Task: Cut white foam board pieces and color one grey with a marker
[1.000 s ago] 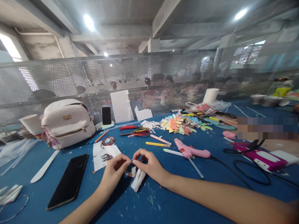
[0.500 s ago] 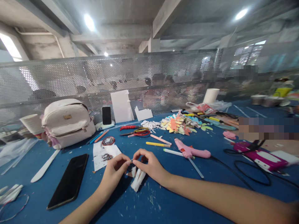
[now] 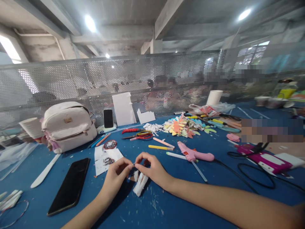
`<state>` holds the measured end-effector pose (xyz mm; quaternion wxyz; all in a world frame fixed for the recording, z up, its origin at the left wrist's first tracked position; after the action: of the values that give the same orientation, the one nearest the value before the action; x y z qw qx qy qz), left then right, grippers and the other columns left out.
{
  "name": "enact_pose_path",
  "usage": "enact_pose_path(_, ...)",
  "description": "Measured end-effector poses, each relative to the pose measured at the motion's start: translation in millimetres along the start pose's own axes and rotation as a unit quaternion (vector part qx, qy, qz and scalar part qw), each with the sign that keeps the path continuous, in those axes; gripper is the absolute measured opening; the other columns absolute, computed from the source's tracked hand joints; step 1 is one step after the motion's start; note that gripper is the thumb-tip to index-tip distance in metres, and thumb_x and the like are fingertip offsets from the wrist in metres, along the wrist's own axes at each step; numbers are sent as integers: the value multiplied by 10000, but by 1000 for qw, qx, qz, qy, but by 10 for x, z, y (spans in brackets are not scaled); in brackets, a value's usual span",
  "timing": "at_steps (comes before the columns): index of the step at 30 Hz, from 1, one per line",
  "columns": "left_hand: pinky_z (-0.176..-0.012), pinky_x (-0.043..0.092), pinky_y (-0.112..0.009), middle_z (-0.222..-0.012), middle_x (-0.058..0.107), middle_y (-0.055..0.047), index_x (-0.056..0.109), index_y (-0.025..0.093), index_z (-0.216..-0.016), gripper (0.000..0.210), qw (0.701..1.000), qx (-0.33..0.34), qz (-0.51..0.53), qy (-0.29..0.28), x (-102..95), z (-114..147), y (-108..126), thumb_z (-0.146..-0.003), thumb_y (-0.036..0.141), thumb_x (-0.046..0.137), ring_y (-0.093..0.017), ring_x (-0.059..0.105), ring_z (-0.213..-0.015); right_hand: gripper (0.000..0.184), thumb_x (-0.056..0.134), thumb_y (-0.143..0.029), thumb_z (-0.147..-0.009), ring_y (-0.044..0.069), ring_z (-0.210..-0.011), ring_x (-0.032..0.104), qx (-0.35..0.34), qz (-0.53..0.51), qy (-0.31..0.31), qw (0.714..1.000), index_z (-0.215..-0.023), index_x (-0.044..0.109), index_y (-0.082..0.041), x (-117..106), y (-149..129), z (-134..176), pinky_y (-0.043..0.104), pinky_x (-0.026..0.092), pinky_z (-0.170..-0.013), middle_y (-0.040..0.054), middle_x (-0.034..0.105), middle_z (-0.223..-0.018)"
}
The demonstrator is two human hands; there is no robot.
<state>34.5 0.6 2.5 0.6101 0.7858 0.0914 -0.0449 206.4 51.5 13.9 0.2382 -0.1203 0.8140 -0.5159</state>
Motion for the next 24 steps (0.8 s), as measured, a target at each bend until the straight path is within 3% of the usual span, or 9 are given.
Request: enact_pose_path(24, -551, 396, -218, -664, 594, -4, 681, 130, -767, 382, 1000, 3, -1, 3, -8, -5, -22, -814, 509, 701, -112, 492, -561, 65, 640, -251, -832, 191, -828, 590, 2, -2, 5, 1000, -807, 648, -191, 7, 56, -5, 295, 394, -715, 5, 631, -816)
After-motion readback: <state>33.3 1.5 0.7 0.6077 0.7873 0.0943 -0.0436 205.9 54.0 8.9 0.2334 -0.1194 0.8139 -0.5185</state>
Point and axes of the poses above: each hand's wrist, its own z-axis away from the middle knuckle, its own x-axis out of the palm, y = z × x, the point moved 1 cm from there along -z, towards the middle knuckle
